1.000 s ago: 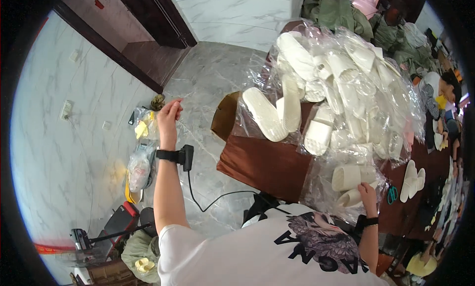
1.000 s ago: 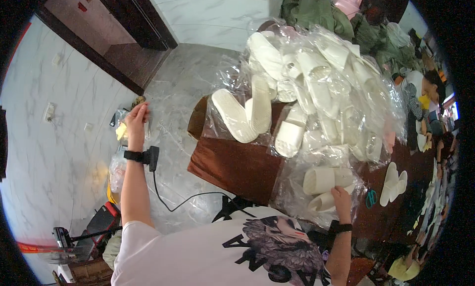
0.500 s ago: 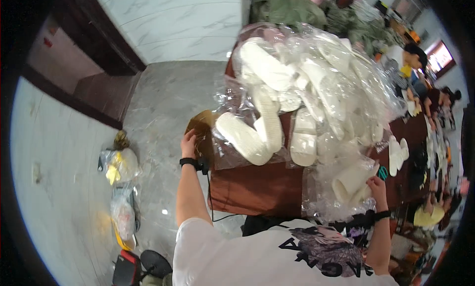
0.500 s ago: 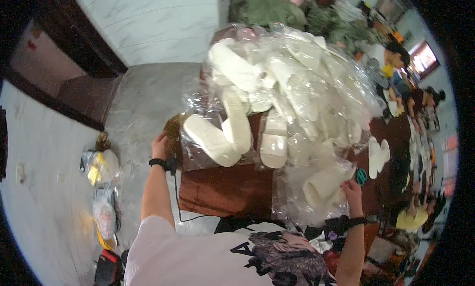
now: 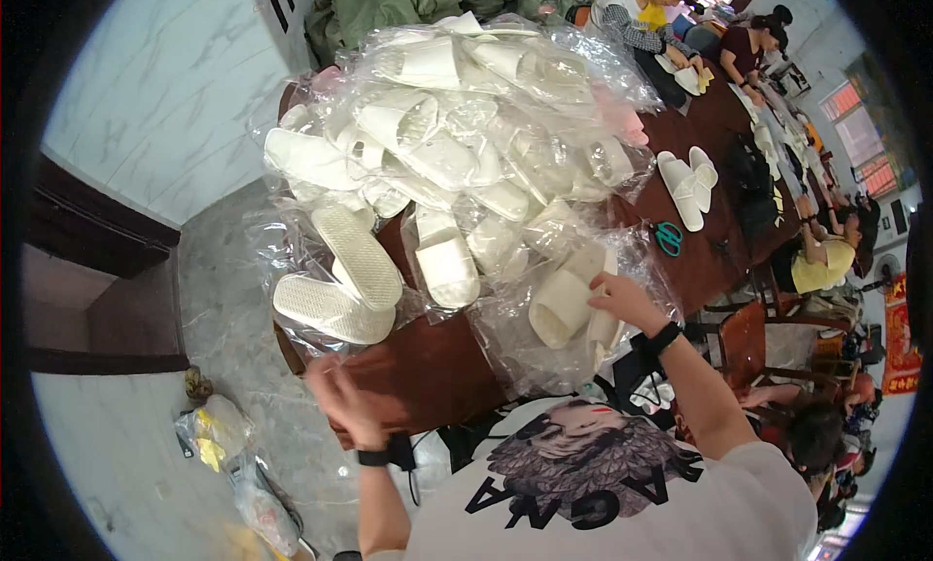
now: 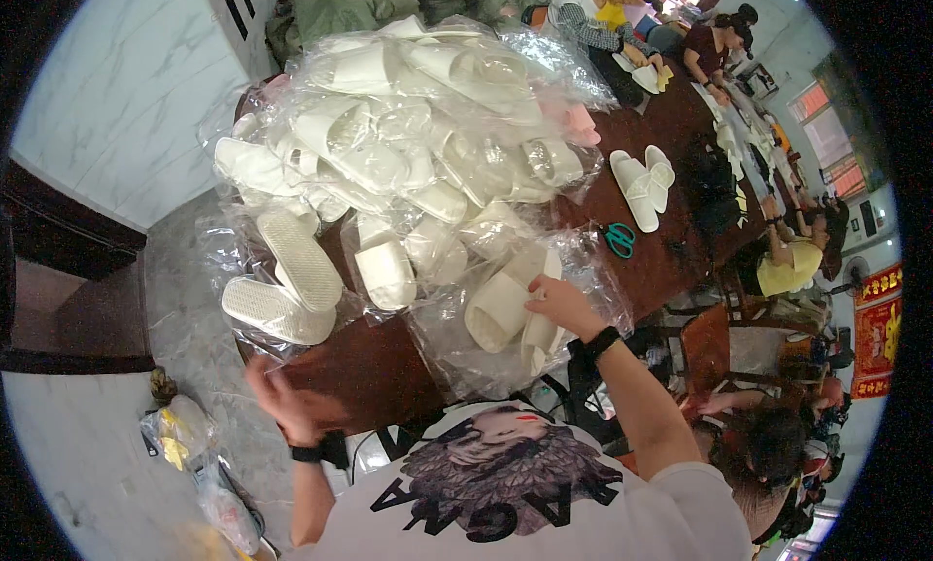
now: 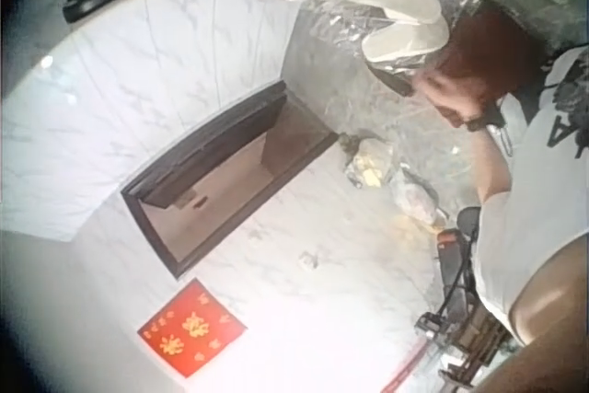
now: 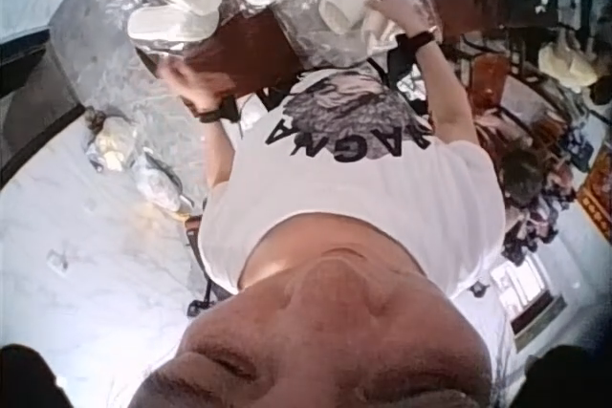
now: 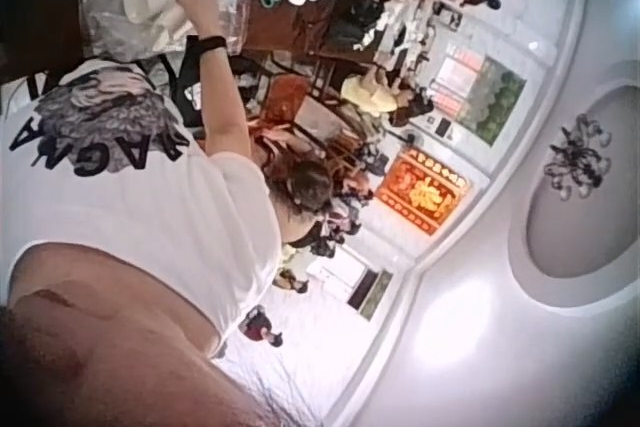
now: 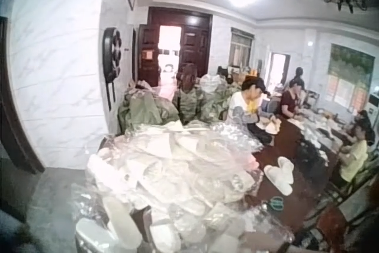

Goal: Unpack plastic-wrapped slippers from large bags and organize them on a table for processing.

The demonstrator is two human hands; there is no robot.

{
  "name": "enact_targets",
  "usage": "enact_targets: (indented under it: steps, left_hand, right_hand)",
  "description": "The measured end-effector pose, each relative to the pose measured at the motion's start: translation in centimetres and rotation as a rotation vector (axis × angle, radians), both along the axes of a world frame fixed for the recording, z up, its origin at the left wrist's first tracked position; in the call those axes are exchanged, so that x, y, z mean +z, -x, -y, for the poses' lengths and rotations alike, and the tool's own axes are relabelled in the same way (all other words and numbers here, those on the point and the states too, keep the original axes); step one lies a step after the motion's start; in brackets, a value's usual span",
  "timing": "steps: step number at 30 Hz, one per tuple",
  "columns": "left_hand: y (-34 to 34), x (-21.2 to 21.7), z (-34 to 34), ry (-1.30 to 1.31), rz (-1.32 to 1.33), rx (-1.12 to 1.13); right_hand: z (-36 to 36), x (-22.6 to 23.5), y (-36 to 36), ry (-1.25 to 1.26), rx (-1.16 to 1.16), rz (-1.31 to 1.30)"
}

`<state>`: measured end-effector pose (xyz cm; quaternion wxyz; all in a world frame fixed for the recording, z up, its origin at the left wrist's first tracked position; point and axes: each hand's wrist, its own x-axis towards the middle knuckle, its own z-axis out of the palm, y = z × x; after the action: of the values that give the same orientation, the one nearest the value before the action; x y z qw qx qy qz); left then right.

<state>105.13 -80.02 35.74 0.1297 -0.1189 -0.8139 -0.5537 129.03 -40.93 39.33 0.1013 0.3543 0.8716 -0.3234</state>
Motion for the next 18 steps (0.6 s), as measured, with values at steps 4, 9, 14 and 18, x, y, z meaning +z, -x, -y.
enact_targets:
  steps: [4, 9, 14, 18]
  left_hand:
    - [-10.4, -2.2, -8.3, 0.020, 0.520, -0.337]
    - [-14.2, -3.6, -15.5, -0.138, 0.926, -0.239]
    - [-15.0, -8.3, -15.5, -0.192, 0.857, -0.329]
    - [-15.1, -7.7, -15.9, -0.342, 0.831, -0.282]
  right_hand:
    - [-2.2, -2.3, -1.5, 0.028, 0.091, -0.036]
    - [-3.5, 3.9, -2.7, 0.057, 0.125, -0.225]
    - [-10.2, 6.6, -6.3, 0.108, 0.115, -0.480]
    - [-20.3, 7.0, -9.0, -0.062, 0.003, -0.391]
